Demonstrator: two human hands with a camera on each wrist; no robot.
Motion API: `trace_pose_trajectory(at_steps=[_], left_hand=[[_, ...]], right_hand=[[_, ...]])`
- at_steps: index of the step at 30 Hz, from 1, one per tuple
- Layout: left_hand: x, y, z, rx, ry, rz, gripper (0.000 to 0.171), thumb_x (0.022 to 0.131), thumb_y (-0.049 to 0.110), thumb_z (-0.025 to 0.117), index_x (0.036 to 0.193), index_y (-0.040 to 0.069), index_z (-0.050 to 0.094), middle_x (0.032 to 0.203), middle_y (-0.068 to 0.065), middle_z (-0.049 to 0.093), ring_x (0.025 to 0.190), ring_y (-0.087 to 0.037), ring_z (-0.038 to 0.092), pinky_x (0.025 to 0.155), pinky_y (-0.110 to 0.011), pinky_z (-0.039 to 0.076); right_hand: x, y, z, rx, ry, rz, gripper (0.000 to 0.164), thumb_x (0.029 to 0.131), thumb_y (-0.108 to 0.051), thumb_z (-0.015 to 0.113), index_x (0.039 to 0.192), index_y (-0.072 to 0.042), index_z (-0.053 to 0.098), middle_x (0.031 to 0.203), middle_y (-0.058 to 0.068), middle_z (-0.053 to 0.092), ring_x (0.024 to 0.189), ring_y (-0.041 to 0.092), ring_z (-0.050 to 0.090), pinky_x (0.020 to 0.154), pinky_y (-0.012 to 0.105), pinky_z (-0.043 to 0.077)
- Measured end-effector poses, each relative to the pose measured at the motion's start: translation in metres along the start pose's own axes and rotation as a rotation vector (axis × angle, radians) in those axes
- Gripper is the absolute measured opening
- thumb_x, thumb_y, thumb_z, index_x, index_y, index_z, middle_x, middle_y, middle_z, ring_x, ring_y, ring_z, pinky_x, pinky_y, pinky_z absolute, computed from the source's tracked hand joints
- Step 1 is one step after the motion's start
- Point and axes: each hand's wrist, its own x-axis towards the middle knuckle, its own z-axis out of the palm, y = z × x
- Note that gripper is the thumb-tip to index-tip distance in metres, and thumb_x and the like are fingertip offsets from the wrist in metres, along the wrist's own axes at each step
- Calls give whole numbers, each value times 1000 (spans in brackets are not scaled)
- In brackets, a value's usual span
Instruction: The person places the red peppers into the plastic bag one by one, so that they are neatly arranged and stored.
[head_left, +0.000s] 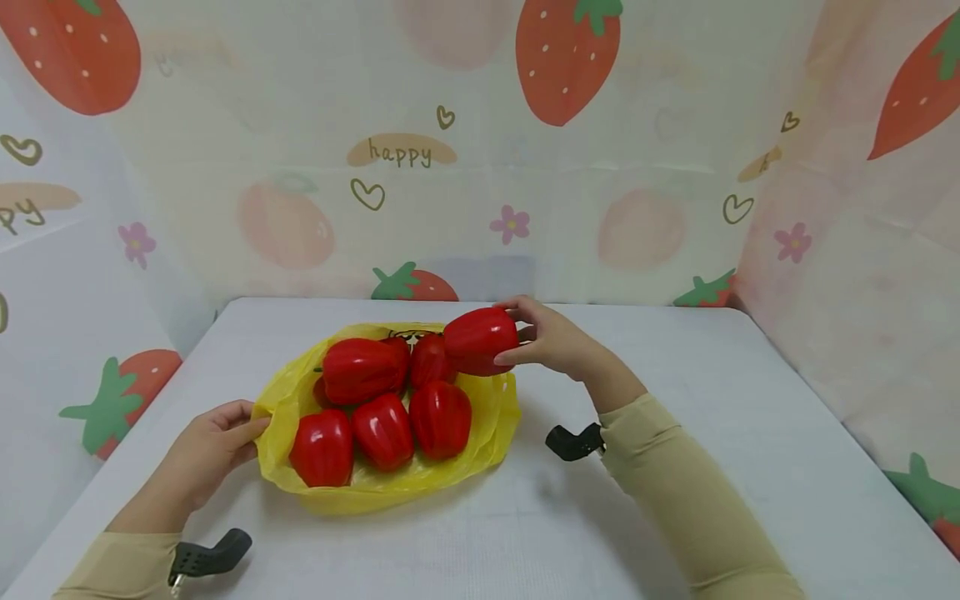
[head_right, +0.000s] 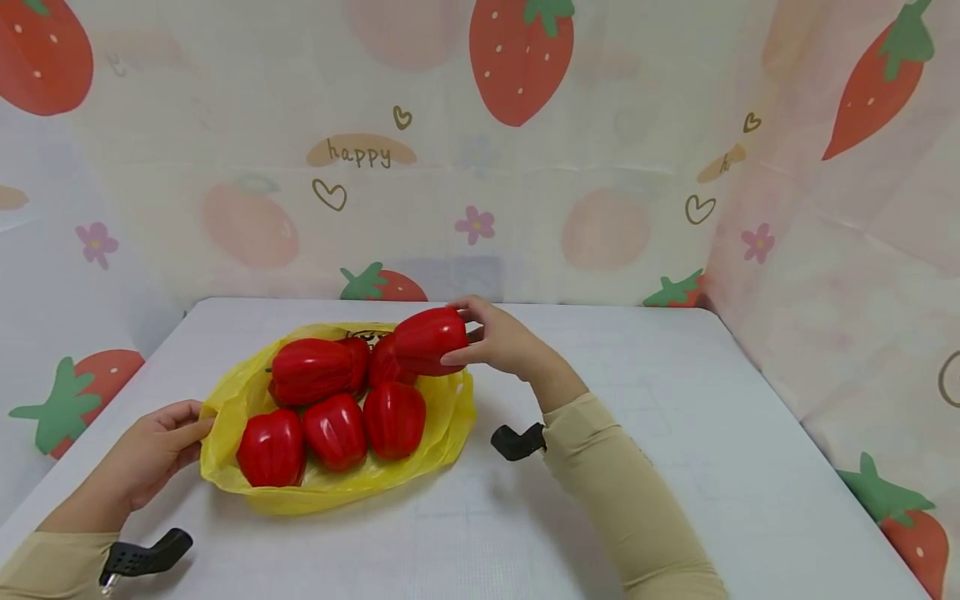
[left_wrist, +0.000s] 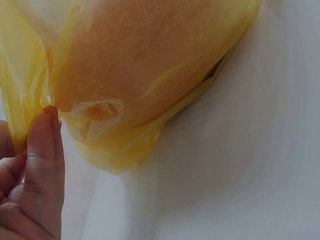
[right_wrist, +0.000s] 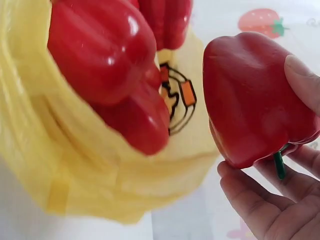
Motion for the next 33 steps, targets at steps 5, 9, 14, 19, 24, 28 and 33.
trace_pose_trajectory(at_steps=[5,9,14,19,24,28,33], left_hand=[[0,3,0,-13,0,-6,52,90,40,54,122,0,47,118,-13,51,94,-15,56,81,-25,51],[0,5,1,-24,-4,-2,52,90,40,55,122,0,47,119,-13,51,94,-14,56,81,-27,51],[-1,4,0,-21,-6,-2,52,90,40,55,122,0,47,118,-13,51,93,-13,57,81,-27,51],[-1,5,0,-20,-8,-1,53,89,41,54,122,0,46,118,-13,51,94,-14,56,81,-27,51],[-1,4,-1,-20,-7,10,53,89,41,54,122,1,47,117,-12,52,93,-13,57,81,-26,51],[0,3,-1,-27,-8,16,51,90,40,54,122,0,47,115,-10,53,91,-12,57,81,-26,52],[0,1,-1,-36,-6,7,49,91,37,54,122,0,47,114,-9,53,91,-12,57,80,-26,52]], right_hand=[[13,-7,14,-18,-27,4,65,73,-16,76,129,-17,41,120,5,50,102,25,56,78,36,53],[22,-8,22,-56,-29,20,63,74,-18,76,128,-18,42,120,4,50,100,24,57,78,34,53],[31,-7,31,-92,-28,40,63,75,-20,76,128,-18,42,121,3,51,101,23,56,80,33,53],[37,-6,39,-101,-33,44,58,75,-21,75,125,-20,45,120,2,52,101,22,56,80,32,52],[43,-6,45,-133,-28,50,58,75,-23,75,125,-20,45,120,2,52,103,20,54,83,32,51],[47,-5,50,-174,-25,74,62,76,-26,75,128,-19,42,122,3,51,105,20,51,83,31,50],[51,-4,56,-206,-60,112,65,74,-31,75,129,-21,42,123,3,50,106,19,50,83,33,51]])
